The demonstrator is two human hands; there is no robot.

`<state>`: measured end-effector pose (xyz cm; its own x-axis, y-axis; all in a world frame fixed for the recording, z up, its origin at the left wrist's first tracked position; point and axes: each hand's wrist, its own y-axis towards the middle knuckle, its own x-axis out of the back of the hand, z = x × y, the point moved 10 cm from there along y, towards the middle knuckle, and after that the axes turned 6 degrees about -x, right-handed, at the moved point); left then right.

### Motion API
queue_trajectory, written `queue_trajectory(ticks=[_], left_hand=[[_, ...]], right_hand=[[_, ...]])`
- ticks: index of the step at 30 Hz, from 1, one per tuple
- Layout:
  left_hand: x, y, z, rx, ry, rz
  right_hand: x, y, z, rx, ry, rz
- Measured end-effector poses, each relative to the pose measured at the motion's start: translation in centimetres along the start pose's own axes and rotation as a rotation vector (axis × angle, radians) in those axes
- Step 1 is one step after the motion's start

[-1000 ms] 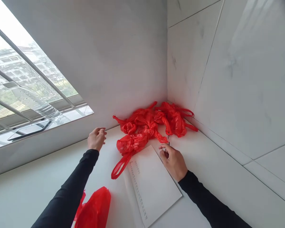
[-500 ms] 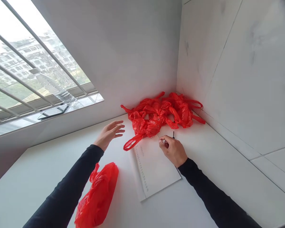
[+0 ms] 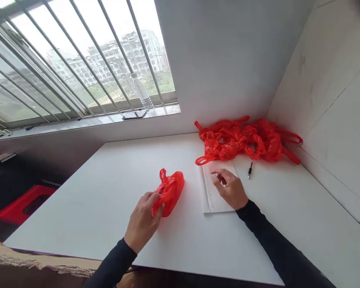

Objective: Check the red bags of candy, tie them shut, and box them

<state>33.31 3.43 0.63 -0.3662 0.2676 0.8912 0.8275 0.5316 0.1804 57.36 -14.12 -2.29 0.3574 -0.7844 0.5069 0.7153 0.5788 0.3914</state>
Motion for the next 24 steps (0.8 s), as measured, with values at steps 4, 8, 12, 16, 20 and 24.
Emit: queue_trajectory(ticks=[4,8,12,16,20,24], left_hand=[[-0.6,-1.8,-4.6,-0.282,-0.121,0.148],[0.4,-4.3,-6.2,-0.379,-0.208,0.22],[2.1,-4.8,-2.1,-0.116,-0.228,0.085],[2.1,-5.1,-1.7,-0.024,-0.285,0.017],[1.1,-4.9,-8.0,-0.335,-0.181,0.046],[1.3,-3.8,-8.0,-0.297,-0.165,-0.01]], right_hand=[[-3.1,-4.1,7.7,0.254,0.058,0.079],[-5.0,-6.8,11.2,0.357,0.012,0.203],[-2.2,-7.8,8.9,0.13,0.084,0.181],[1.7,-9.6,5.8,-0.168,0.116,0.071],[1.5,-10.9,6.8,-0.194,0.08,0.17],[2.4,-11.4,6.3,-0.258,0.128,0.15]])
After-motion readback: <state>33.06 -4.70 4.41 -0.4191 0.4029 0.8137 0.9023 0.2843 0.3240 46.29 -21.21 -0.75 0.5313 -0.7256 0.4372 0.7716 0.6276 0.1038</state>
